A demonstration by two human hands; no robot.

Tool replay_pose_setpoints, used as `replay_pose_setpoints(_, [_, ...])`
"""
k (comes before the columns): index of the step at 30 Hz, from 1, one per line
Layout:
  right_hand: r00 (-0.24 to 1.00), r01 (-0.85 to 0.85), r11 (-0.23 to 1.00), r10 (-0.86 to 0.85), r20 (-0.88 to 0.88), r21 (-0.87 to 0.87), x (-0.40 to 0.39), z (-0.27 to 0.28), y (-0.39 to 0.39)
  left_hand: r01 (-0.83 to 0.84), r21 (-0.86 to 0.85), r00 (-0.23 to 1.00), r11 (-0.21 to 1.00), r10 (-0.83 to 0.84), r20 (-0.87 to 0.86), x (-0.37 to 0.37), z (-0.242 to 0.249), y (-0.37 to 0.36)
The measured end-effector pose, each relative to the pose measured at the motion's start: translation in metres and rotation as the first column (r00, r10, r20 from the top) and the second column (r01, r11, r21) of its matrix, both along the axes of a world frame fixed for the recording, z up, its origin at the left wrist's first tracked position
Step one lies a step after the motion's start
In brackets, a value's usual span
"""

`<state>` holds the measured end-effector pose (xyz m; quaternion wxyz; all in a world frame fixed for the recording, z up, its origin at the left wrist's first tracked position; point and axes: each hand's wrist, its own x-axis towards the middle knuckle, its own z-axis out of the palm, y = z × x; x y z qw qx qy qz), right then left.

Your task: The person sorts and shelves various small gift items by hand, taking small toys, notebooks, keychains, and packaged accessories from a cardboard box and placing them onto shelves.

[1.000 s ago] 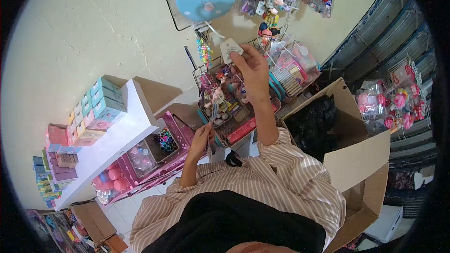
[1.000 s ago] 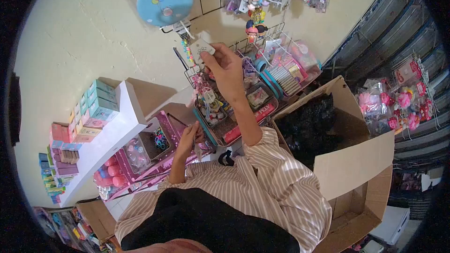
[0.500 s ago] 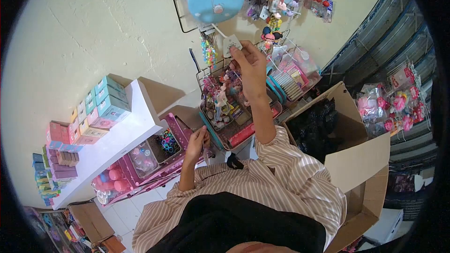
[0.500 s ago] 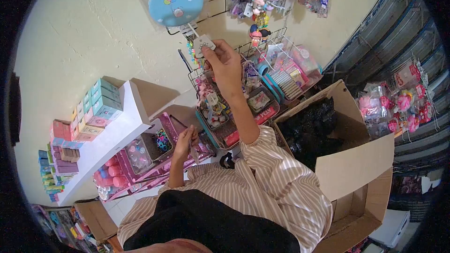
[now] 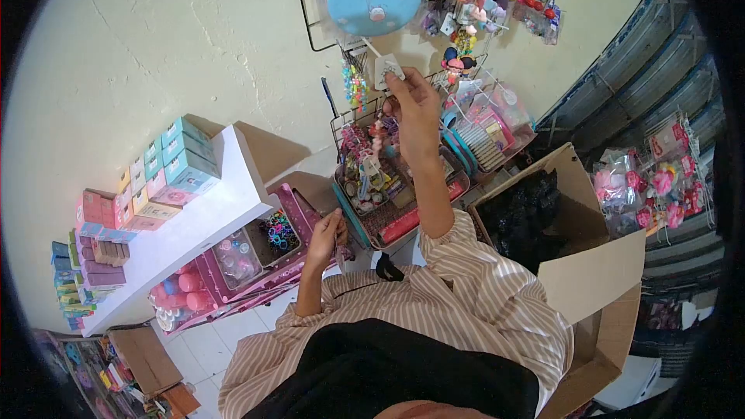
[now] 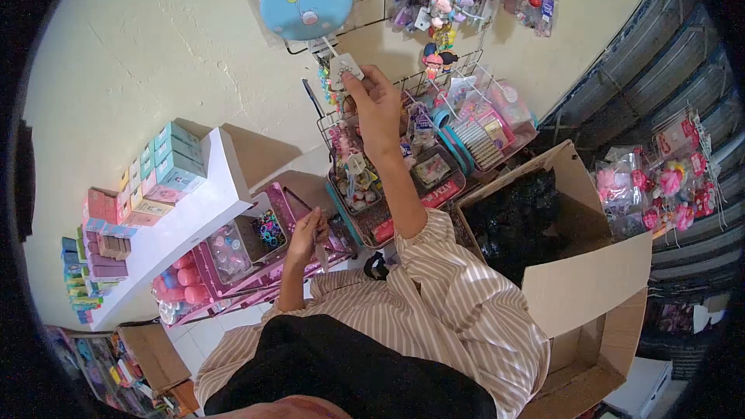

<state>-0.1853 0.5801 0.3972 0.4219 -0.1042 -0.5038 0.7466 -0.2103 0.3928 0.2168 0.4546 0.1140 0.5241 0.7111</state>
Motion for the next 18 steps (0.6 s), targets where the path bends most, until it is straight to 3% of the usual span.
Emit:
replay_pose_setpoints(10, [0.986,0.032,0.989,-0.054,0.155,0.146,-0.052,0.006,0.019,-0.007,0.0,0.999,1.0,0.007,-0.037,0.002,0.008,0.003])
replay_pose_setpoints(13, [0.987,0.109,0.97,-0.132,0.095,0.219,-0.058,0.008,0.019,-0.012,-0.046,0.998,0.999,0.009,-0.067,0.005,0.018,0.003])
replay_pose_setpoints(16, [0.951,0.189,0.939,-0.248,0.187,0.287,-0.052,0.013,0.013,-0.001,-0.002,0.997,1.0,0.001,-0.079,0.002,0.017,0.006])
replay_pose_setpoints(18, [0.872,0.319,0.751,-0.472,0.132,0.578,-0.053,0.0,0.019,-0.014,0.004,0.993,1.0,0.014,-0.116,0.001,0.023,0.01])
